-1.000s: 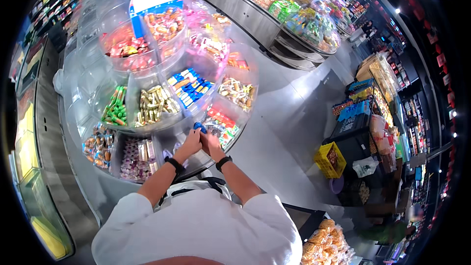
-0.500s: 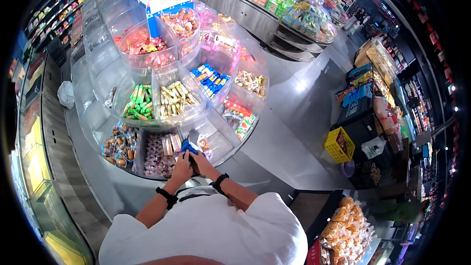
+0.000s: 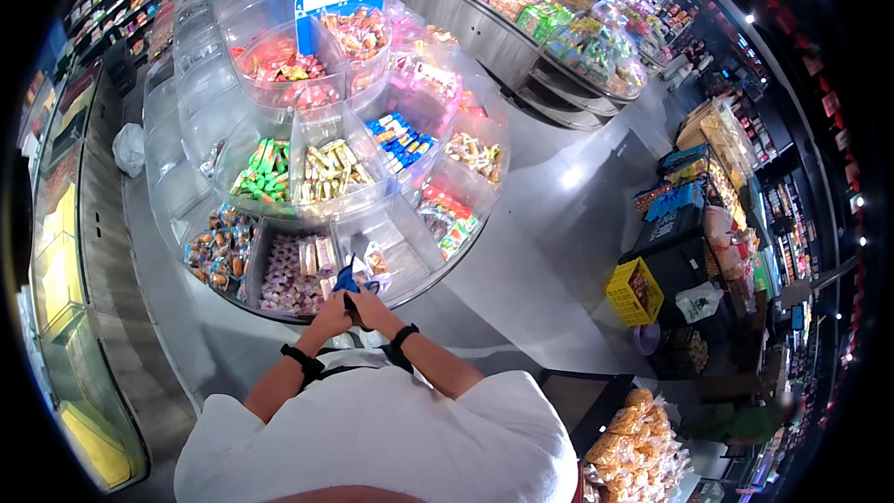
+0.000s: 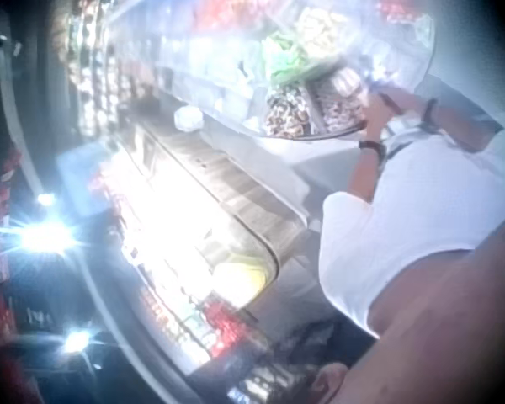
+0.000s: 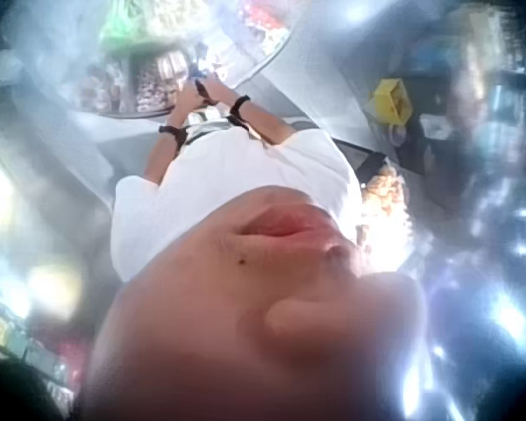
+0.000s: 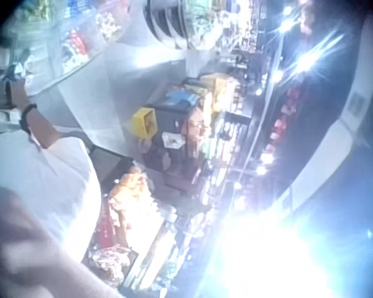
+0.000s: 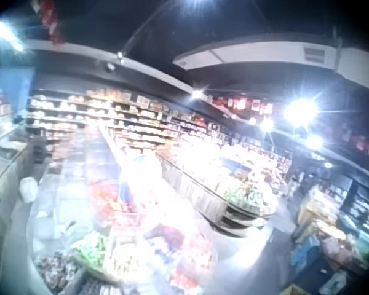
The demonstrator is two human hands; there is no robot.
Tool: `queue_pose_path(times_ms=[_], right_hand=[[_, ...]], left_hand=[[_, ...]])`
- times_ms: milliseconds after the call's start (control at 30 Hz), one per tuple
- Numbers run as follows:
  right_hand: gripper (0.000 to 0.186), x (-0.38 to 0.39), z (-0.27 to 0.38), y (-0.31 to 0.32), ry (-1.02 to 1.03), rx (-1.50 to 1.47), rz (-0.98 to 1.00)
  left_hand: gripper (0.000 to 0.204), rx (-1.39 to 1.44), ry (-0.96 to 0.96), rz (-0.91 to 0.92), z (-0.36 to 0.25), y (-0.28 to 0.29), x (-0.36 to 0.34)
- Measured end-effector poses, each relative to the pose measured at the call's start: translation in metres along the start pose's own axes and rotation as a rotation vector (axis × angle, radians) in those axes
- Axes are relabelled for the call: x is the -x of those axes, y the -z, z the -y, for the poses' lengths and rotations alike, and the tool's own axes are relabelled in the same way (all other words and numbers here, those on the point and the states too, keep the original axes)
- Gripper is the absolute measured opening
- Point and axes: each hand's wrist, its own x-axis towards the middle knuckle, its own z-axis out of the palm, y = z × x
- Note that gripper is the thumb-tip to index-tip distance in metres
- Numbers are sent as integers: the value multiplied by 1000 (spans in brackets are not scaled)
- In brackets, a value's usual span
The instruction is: The person rearranges packaged snacks on a supermarket display shelf by hand, then walks through the store aisles holding a cloth.
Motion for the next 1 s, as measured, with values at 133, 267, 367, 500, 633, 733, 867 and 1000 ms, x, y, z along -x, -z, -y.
queue_pose_path(times_ms=[133, 267, 367, 500, 633, 733, 867, 1000], right_hand=[[44, 2, 22, 0, 35, 94, 42], [32, -20, 2, -25, -134, -72, -181], [28, -31, 19, -30, -346, 159, -166], [28, -27, 42, -48, -539, 503, -11], [33, -20, 113, -61, -549, 306, -68], [38, -39, 136, -104, -464, 220, -127], [40, -75, 159, -169, -215, 262, -219], [36, -106, 214, -166, -214, 125, -20]], left_hand=[[54, 59, -186, -86, 33, -17, -1], [41, 6, -205, -63, 17, 26, -29], [30, 62, -318, -141, 29, 30, -38], [30, 59, -454, -47, 55, 26, -22], [29, -180, -391, 35, 59, 66, 24], [30, -151, -392, -137, 101, 97, 57], [26, -160, -220, -57, 130, 162, 93], [47, -141, -126, -113, 181, 193, 116]])
